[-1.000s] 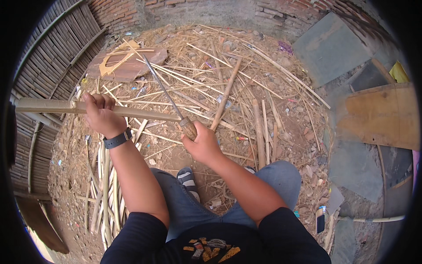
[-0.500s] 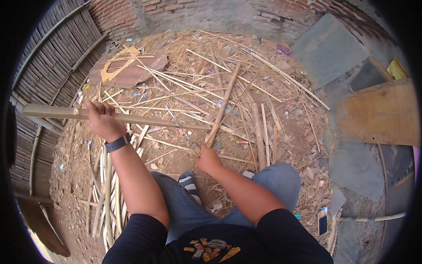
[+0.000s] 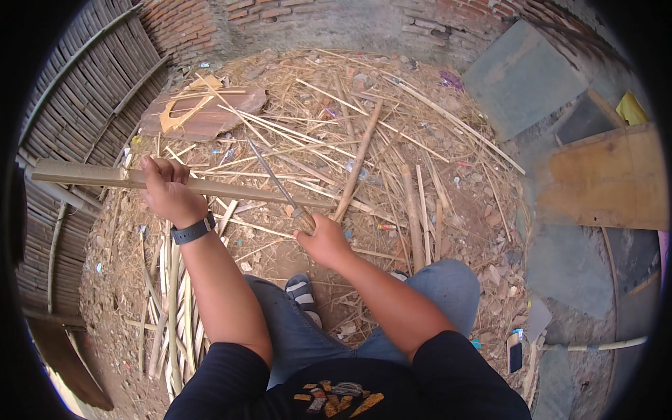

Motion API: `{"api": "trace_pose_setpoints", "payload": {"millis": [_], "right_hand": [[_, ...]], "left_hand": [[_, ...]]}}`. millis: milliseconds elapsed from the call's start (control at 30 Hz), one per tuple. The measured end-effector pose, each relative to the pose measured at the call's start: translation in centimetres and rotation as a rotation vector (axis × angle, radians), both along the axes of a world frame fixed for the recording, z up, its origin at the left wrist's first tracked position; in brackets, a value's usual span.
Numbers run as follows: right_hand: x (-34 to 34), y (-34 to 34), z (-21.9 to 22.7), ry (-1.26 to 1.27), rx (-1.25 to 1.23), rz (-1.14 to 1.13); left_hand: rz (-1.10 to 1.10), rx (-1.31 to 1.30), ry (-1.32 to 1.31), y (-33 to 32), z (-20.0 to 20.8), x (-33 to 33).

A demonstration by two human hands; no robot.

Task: The person sits on the ground and uses a knife to split a long bamboo pole into thin strips. They hold the pole with one hand and use the knife to pry and separate the bamboo fibers, dropping the finished strips onto a pile on the ground.

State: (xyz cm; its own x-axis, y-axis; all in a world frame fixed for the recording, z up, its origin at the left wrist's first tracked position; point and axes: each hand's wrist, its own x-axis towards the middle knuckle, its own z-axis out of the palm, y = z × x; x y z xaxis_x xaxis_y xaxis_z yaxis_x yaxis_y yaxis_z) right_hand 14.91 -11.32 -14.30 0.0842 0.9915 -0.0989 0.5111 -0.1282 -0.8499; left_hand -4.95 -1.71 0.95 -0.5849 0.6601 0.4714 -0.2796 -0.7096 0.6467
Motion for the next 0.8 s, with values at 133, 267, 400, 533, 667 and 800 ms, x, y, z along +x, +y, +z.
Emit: {"api": "trace_pose_setpoints", "payload": {"millis": [133,267,400,533,667,800], "right_hand": [[-0.1,-0.4,2.5,0.057,0.252,-0.053],[0.1,-1.3,0.3,-0.064,0.119,-0.088],[0.9,-1.2,-7.5,-0.276,-0.141,-0.005],[1.5,-0.7,-8.8,-0.285,-0.192,0.038],[0.6,-0.3,-9.1,-0.223,-0.161,-0.002],[0.6,0.5,-5.9,-0.11,-0.196,-0.033]], "left_hand": [[-0.025,0.021,0.001,-0.1,0.1,0.1],[-0.008,-0.002,-0.015,0.0,0.0,0.2],[0.01,-0.024,-0.062,-0.1,-0.1,-0.6],[0.052,-0.035,-0.077,0.1,-0.2,-1.0],[0.03,-0.027,-0.072,0.4,-0.2,-1.0],[0.017,-0.003,-0.03,0.1,-0.1,-0.4]]}}
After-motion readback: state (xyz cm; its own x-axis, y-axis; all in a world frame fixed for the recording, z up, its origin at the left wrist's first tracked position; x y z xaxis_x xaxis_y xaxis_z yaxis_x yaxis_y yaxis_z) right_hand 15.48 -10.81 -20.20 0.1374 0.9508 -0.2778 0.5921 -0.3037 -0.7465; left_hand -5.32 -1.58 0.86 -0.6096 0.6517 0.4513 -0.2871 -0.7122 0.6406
